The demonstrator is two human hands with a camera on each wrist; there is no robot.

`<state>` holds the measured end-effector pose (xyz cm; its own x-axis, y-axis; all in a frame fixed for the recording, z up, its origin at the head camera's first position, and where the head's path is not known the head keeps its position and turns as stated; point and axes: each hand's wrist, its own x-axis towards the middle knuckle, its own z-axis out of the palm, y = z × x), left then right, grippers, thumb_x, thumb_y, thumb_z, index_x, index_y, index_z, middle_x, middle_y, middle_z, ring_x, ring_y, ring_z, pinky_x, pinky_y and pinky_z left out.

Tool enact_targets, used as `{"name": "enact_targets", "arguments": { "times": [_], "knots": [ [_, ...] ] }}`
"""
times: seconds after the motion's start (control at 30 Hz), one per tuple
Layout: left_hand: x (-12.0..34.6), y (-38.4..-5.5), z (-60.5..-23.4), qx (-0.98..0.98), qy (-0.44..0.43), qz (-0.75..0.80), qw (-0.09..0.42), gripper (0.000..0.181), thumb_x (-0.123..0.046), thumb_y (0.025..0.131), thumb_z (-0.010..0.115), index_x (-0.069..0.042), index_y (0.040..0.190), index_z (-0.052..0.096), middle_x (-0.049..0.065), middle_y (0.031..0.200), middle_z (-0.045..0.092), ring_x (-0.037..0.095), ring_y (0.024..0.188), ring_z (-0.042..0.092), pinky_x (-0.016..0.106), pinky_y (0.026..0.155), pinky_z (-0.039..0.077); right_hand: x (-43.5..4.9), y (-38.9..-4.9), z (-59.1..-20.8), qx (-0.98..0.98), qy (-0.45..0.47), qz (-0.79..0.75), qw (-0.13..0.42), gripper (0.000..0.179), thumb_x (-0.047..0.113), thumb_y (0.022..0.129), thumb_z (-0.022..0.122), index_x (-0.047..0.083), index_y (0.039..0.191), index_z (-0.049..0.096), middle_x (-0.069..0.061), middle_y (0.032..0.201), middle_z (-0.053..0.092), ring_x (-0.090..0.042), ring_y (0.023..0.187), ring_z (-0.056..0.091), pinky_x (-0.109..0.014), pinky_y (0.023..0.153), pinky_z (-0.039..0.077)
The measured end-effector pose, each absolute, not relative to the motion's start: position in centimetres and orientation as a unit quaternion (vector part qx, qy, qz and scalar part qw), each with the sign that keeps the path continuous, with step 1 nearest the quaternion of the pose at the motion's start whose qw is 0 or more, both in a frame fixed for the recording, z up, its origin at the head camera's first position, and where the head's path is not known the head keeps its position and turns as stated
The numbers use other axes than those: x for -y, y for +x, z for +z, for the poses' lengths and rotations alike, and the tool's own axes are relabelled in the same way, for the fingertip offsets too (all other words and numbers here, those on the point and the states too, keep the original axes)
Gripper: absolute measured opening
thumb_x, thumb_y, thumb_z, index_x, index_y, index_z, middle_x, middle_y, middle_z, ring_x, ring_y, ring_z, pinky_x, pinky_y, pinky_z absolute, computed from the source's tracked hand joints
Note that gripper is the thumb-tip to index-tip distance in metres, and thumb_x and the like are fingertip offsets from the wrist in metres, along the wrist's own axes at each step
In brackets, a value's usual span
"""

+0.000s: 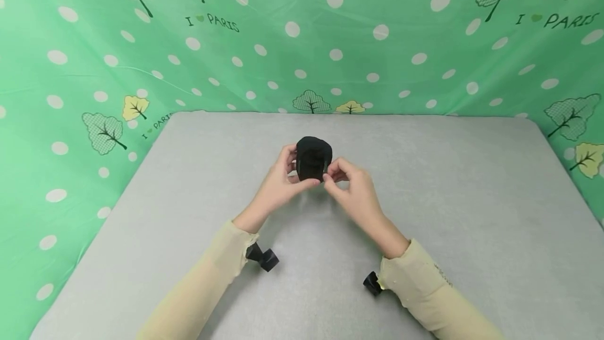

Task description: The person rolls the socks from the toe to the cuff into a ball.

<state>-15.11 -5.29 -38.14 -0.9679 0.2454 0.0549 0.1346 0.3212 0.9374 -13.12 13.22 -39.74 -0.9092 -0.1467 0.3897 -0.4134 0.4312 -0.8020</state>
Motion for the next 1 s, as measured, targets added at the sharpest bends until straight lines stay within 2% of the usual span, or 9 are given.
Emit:
{"name": "enact_targets", "arguments": {
  "times": [0.13, 0.33, 0.47, 0.6, 0.7, 0.8, 0.9, 1.0],
  "knots": [
    [5.3, -15.2, -38.3, -0.828, 0.102, 0.55, 0.019, 0.072, -0.014, 0.084, 0.08, -0.005, 0.143, 0.04, 0.02, 0.134, 0.06, 0.033, 0.108, 0.066, 0.037, 0.09, 0.058, -13.1, -13.1, -39.8, 0.839, 0.184, 0.497, 0.121, 0.008, -0.003, 0.089, 0.064, 0.005, 0.087, 0.063, -0.003, 0.081, 0.066, -0.015, 0.078, 0.066, -0.022, 0.076, 0.056],
    [5.3, -15.5, -38.8, -0.846, 0.078, 0.527, -0.019, 0.063, -0.016, 0.084, 0.08, -0.006, 0.136, 0.045, 0.017, 0.128, 0.064, 0.031, 0.099, 0.067, 0.038, 0.083, 0.058, -12.7, -12.5, -39.8, 0.831, 0.239, 0.487, 0.123, 0.012, -0.005, 0.087, 0.065, 0.007, 0.085, 0.063, -0.001, 0.078, 0.067, -0.018, 0.078, 0.067, -0.035, 0.074, 0.058],
    [5.3, -15.4, -38.8, -0.843, 0.082, 0.531, -0.024, 0.058, -0.014, 0.085, 0.078, -0.006, 0.133, 0.047, 0.015, 0.126, 0.064, 0.03, 0.1, 0.066, 0.037, 0.083, 0.057, -12.5, -12.3, -39.7, 0.824, 0.251, 0.494, 0.118, 0.011, -0.004, 0.088, 0.065, 0.007, 0.086, 0.063, -0.001, 0.079, 0.066, -0.017, 0.077, 0.066, -0.031, 0.074, 0.057],
    [5.4, -15.2, -38.6, -0.835, 0.098, 0.542, -0.011, 0.057, -0.014, 0.086, 0.078, -0.004, 0.133, 0.047, 0.016, 0.13, 0.061, 0.029, 0.105, 0.064, 0.035, 0.082, 0.058, -12.9, -12.6, -39.6, 0.828, 0.204, 0.51, 0.113, 0.006, 0.001, 0.092, 0.064, 0.005, 0.089, 0.066, -0.005, 0.083, 0.068, -0.007, 0.079, 0.065, -0.017, 0.077, 0.053],
    [5.5, -15.1, -38.5, -0.824, 0.094, 0.558, -0.003, 0.056, -0.013, 0.087, 0.077, -0.004, 0.133, 0.047, 0.015, 0.131, 0.06, 0.028, 0.107, 0.063, 0.035, 0.083, 0.058, -13.6, -13.1, -39.3, 0.822, 0.164, 0.534, 0.112, 0.005, 0.004, 0.093, 0.065, 0.002, 0.097, 0.067, -0.01, 0.092, 0.07, -0.002, 0.082, 0.062, -0.012, 0.077, 0.052],
    [5.4, -15.0, -38.4, -0.814, 0.093, 0.573, -0.003, 0.055, -0.01, 0.086, 0.077, -0.004, 0.133, 0.049, 0.015, 0.132, 0.058, 0.029, 0.11, 0.061, 0.037, 0.084, 0.059, -14.1, -13.4, -39.1, 0.808, 0.139, 0.566, 0.088, 0.025, 0.008, 0.094, 0.067, 0.001, 0.118, 0.064, -0.014, 0.113, 0.068, -0.008, 0.094, 0.063, -0.012, 0.08, 0.053],
    [5.1, -14.8, -38.2, -0.816, 0.104, 0.569, 0.004, 0.055, -0.011, 0.086, 0.077, -0.004, 0.134, 0.051, 0.017, 0.13, 0.052, 0.029, 0.114, 0.058, 0.036, 0.085, 0.059, -14.3, -13.6, -38.9, 0.808, 0.118, 0.576, 0.04, 0.043, 0.014, 0.095, 0.068, 0.005, 0.134, 0.056, -0.014, 0.131, 0.061, -0.016, 0.108, 0.063, -0.012, 0.082, 0.053],
    [4.8, -14.6, -38.0, -0.818, 0.124, 0.561, 0.017, 0.056, -0.012, 0.088, 0.076, -0.004, 0.137, 0.051, 0.017, 0.124, 0.048, 0.028, 0.115, 0.056, 0.033, 0.086, 0.059, -14.2, -13.6, -38.8, 0.807, 0.103, 0.582, -0.002, 0.047, 0.019, 0.096, 0.068, 0.006, 0.138, 0.052, -0.016, 0.13, 0.062, -0.013, 0.11, 0.064, -0.015, 0.081, 0.055]
  ]
}}
